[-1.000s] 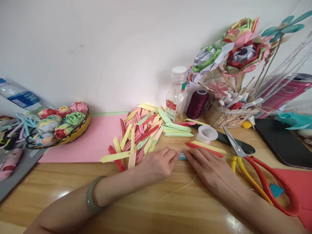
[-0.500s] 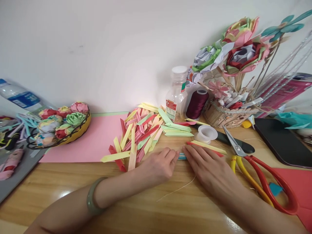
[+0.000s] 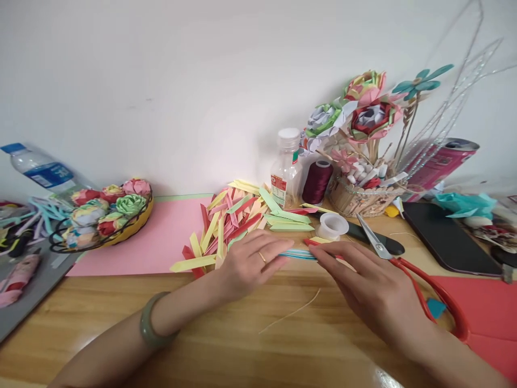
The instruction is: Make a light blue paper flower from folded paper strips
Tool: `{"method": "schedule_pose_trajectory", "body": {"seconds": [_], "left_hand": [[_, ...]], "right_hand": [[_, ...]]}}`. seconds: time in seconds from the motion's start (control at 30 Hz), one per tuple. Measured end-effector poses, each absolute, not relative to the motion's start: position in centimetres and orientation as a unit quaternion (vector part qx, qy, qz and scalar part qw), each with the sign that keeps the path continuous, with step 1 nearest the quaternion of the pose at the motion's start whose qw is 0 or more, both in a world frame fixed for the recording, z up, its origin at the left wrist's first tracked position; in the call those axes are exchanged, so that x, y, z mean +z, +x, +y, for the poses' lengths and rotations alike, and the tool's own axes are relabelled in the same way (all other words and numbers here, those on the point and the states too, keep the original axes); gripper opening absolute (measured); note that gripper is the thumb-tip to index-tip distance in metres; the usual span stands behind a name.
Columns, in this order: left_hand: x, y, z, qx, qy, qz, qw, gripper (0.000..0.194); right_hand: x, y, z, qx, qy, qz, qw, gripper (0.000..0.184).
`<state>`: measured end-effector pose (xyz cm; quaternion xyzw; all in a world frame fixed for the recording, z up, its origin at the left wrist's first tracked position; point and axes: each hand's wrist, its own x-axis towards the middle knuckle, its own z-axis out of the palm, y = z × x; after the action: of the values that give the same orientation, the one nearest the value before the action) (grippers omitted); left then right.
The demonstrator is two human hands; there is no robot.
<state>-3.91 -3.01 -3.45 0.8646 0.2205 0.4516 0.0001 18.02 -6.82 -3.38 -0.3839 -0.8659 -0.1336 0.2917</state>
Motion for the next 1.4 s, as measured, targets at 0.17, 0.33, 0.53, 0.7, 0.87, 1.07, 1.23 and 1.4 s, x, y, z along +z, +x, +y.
{"method": "schedule_pose_trajectory", "body": {"seconds": [0.17, 0.33, 0.53, 0.7, 0.87, 1.07, 1.23, 1.4], "left_hand": [[-1.7, -4.0, -3.8, 0.503, 0.840, 0.191, 0.071, 0.036], [-0.7, -3.6, -4.9, 0.519, 0.836, 0.161, 0.077, 0.046], [-0.2, -1.7, -5.9, 0.536, 0.755, 0.270, 0.266, 0.042], [0.4, 0.3, -4.8, 0.410, 0.647, 0.209, 0.608, 0.044], [0.7, 2.0, -4.0, 0.286, 0.598, 0.176, 0.728, 0.044], [0.7, 3.0, -3.1, 0.414, 0.508, 0.226, 0.721, 0.039], [0.3, 3.0, -3.0, 0.353, 0.452, 0.273, 0.772, 0.026], [-0.6, 3.6, -3.4, 0.298, 0.455, 0.283, 0.790, 0.034]], "right_hand": [[-1.9, 18.6, -7.9, -0.018, -0.377, -0.858, 0.348, 0.034], [-1.6, 18.5, -7.8, 0.119, -0.357, -0.829, 0.413, 0.032], [-1.7, 17.1, -7.6, 0.423, -0.434, -0.661, 0.442, 0.014], [-3.0, 16.7, -7.9, 0.677, -0.372, -0.458, 0.439, 0.014], [-3.9, 16.8, -8.2, 0.751, -0.326, -0.358, 0.448, 0.029], [-2.5, 18.2, -7.2, 0.426, -0.465, -0.648, 0.427, 0.027], [-2.4, 19.1, -7.0, 0.109, -0.449, -0.812, 0.356, 0.089], [-3.6, 19.0, -6.9, 0.044, -0.413, -0.860, 0.296, 0.097]]}}
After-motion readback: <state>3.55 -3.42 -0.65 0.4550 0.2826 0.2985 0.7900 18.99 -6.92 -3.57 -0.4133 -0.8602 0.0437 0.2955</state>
